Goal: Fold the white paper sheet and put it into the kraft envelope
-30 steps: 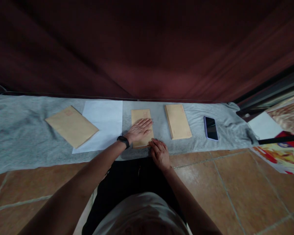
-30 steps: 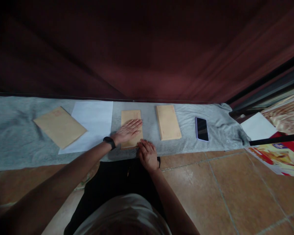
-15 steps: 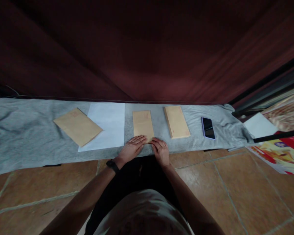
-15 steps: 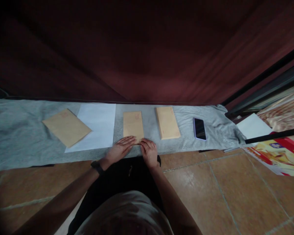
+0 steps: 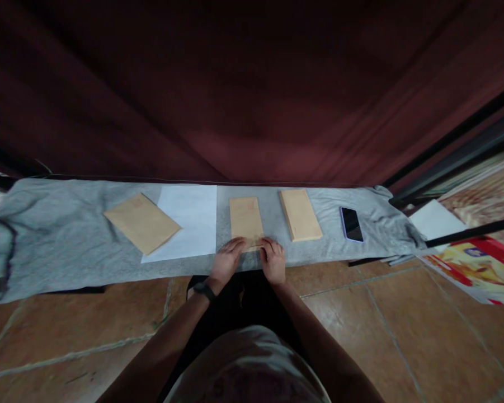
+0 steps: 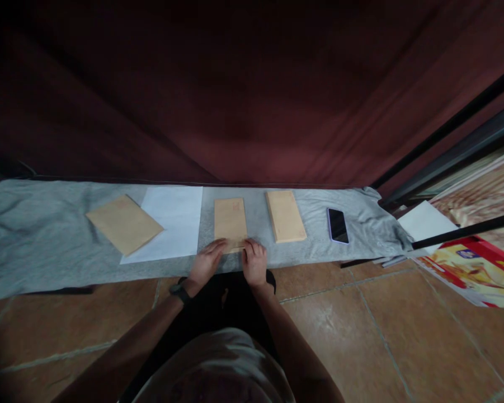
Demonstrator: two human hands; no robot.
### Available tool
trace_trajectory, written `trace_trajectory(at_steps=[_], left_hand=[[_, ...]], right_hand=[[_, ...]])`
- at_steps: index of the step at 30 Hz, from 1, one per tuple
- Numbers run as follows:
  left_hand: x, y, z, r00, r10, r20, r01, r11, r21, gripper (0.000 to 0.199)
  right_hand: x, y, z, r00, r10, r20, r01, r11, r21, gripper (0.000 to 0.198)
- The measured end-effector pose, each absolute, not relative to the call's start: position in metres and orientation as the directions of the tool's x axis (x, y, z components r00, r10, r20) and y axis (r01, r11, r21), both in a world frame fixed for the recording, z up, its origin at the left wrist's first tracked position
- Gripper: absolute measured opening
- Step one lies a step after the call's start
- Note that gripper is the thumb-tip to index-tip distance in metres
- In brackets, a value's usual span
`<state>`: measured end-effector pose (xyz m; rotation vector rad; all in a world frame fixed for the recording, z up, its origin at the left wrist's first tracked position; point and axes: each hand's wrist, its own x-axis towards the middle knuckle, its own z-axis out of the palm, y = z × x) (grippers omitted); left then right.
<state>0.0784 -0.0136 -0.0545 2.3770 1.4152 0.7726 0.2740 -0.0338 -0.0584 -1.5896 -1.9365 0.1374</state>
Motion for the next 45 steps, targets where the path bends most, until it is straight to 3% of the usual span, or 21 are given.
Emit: trace_trajectory(at_steps=[5,14,27,36,45], left_hand=[[0.078,-0.020,-0.056,0.494,0.817,0.296,0.757,-0.572,0.316,0.045],[0.072,-0.043,-0.053,0.531,0.792,0.302,0.788,-0.593,0.168,0.049],[0.084,-0.064,-0.058,0.429,0.867,0.255,0.849,-0.483,0.214,0.067],[0.107,-0.062,-0.055,0.468,0.859,0.208,0.833,-0.507,0.222,0.063],[0.103,-0.062,-0.064,0.462,0.861,0.215,0.825,-0.506,0.253,0.052]], right_hand=[[0.256,-0.056,-0.059,-0.356,0.855,0.376,0.809,0.484,-0.334,0.042],[0.252,-0.063,-0.062,-0.275,0.902,0.332,0.879,0.375,-0.293,0.046],[0.272,-0.063,-0.060,-0.219,0.919,0.327,0.892,0.324,-0.314,0.046],[0.276,-0.056,-0.054,-0.229,0.932,0.280,0.870,0.325,-0.370,0.043],[0.250,-0.007,-0.038,-0.557,0.789,0.260,0.711,0.615,-0.341,0.045]])
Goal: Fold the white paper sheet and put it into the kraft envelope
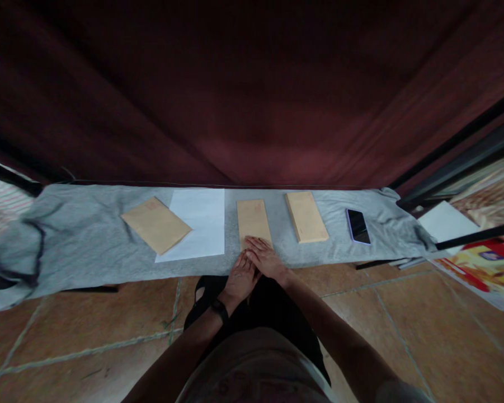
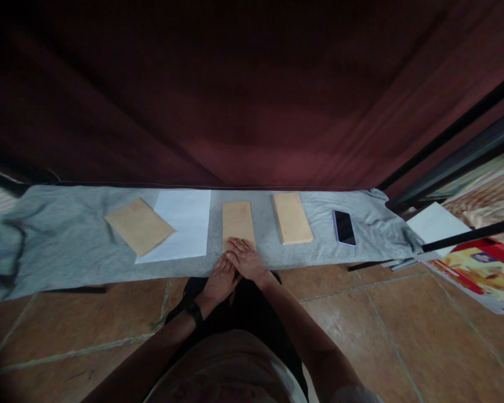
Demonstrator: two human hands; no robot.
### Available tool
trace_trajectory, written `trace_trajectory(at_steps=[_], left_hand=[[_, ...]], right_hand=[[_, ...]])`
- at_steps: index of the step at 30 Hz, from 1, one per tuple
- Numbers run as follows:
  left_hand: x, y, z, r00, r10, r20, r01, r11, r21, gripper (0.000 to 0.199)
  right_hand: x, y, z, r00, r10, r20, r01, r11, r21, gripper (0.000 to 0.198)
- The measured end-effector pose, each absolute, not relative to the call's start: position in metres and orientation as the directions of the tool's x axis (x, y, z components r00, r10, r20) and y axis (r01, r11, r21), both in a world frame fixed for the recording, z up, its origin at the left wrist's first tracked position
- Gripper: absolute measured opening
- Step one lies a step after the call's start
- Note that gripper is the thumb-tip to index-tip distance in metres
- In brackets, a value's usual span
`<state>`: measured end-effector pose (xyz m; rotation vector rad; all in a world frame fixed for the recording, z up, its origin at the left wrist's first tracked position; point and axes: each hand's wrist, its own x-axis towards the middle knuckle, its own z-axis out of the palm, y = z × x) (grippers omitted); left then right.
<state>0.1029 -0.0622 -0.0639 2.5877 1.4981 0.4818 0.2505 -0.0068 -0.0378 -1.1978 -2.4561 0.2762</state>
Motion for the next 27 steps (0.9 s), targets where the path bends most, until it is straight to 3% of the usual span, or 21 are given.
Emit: trace_trajectory(at_steps=[8,16,27], left_hand=[[0.094,-0.062,-0.055,0.484,0.851,0.204,0.802,-0.525,0.285,0.059],[0.109,-0.045,-0.046,0.434,0.884,0.171,0.839,-0.466,0.281,0.060],[0.102,0.055,-0.043,0.597,0.793,0.120,0.730,-0.599,0.329,0.053]], right_hand=[[0.272,0.001,-0.055,-0.461,0.848,0.260,0.812,0.522,-0.262,0.052],[0.277,0.000,-0.060,-0.328,0.910,0.253,0.871,0.396,-0.293,0.056],[0.270,0.001,-0.065,-0.204,0.929,0.310,0.903,0.301,-0.307,0.055]])
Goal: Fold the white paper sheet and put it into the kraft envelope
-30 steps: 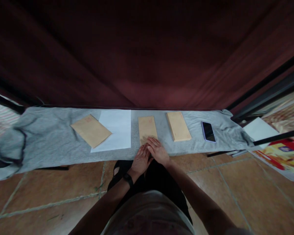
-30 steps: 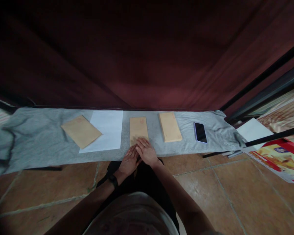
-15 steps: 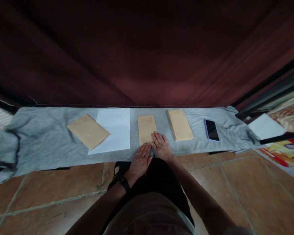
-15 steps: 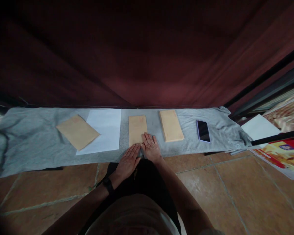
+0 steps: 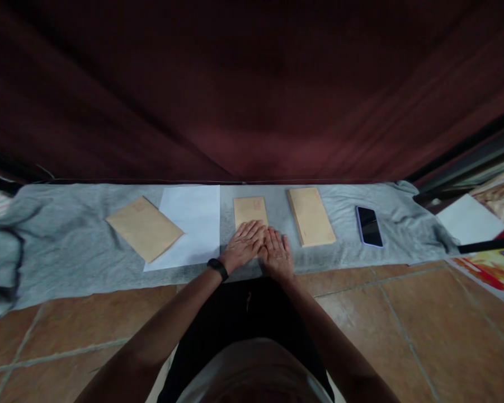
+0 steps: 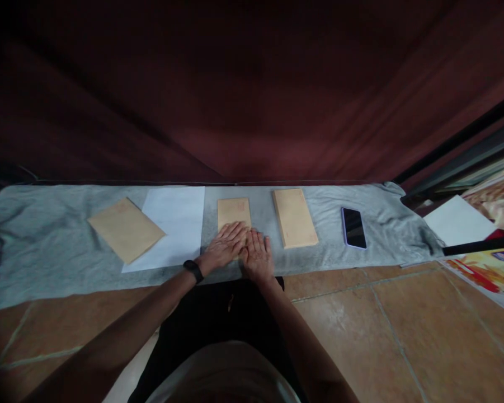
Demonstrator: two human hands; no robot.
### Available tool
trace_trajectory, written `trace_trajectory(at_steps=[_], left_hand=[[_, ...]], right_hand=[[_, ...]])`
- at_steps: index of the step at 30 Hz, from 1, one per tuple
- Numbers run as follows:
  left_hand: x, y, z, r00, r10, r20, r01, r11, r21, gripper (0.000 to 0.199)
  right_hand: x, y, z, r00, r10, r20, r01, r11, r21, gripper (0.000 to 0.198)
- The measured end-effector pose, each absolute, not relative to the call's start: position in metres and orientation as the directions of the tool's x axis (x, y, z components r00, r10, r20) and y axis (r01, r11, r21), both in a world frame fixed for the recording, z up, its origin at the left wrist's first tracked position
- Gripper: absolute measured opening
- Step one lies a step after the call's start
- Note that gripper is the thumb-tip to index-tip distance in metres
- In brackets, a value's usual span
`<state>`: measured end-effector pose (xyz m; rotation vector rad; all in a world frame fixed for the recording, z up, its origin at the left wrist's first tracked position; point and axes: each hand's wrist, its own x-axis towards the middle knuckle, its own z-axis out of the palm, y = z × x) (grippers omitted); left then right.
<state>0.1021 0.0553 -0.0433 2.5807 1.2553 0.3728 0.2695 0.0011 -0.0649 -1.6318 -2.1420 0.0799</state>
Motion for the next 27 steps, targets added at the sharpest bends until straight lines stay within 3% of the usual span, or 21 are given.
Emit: trace_trajectory(at_steps=[16,27], left_hand=[[0.115,0.153,-0.048,0.501,0.856,0.127,0.807,-0.516,0.287,0.060],[0.112,0.110,-0.046,0.541,0.840,0.049,0.801,-0.532,0.274,0.058]], right_hand=[[0.268,-0.001,-0.057,-0.194,0.930,0.313,0.906,0.292,-0.306,0.057],[0.269,-0.002,-0.061,-0.218,0.918,0.333,0.914,0.311,-0.259,0.055]])
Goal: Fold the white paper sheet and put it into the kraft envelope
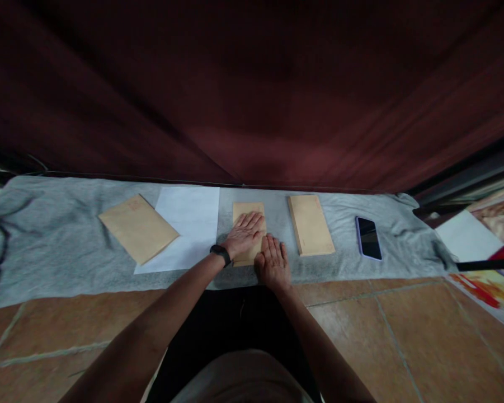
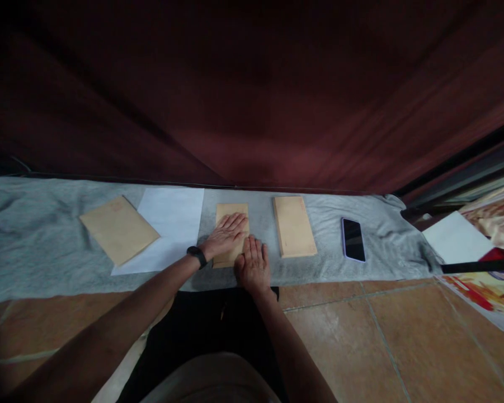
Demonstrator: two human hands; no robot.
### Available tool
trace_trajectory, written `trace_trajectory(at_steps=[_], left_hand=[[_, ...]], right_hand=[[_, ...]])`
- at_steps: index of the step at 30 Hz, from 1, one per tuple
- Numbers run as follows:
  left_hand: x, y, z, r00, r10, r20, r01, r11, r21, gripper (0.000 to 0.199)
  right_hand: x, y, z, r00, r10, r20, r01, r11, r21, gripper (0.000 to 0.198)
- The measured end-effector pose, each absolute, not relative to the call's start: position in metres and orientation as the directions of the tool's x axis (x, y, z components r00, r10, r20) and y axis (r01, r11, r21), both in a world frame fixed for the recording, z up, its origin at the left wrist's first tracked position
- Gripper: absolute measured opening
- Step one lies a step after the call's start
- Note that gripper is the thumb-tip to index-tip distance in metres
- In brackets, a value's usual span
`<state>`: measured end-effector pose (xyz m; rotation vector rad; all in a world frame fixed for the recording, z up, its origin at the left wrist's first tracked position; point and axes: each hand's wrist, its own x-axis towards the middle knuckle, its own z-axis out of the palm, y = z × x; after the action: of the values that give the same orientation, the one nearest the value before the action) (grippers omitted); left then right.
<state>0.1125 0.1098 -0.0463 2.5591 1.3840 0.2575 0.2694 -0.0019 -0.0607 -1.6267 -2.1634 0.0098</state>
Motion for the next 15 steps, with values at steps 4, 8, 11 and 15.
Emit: trace_trajectory(at_steps=[4,8,11,15], left_hand=[[0.109,0.074,-0.044,0.574,0.819,0.024,0.779,-0.554,0.292,0.058],[0.105,0.034,-0.040,0.594,0.803,0.054,0.763,-0.584,0.276,0.063],[0.101,0.008,-0.037,0.607,0.788,0.102,0.753,-0.612,0.240,0.066],[0.094,-0.011,-0.036,0.624,0.771,0.128,0.743,-0.636,0.208,0.071]], right_hand=[[0.270,-0.001,-0.062,-0.214,0.923,0.321,0.916,0.303,-0.262,0.054],[0.272,0.000,-0.063,-0.215,0.937,0.275,0.916,0.292,-0.276,0.056],[0.273,0.000,-0.063,-0.232,0.943,0.239,0.915,0.295,-0.276,0.058],[0.274,0.001,-0.064,-0.221,0.947,0.233,0.916,0.283,-0.283,0.056]])
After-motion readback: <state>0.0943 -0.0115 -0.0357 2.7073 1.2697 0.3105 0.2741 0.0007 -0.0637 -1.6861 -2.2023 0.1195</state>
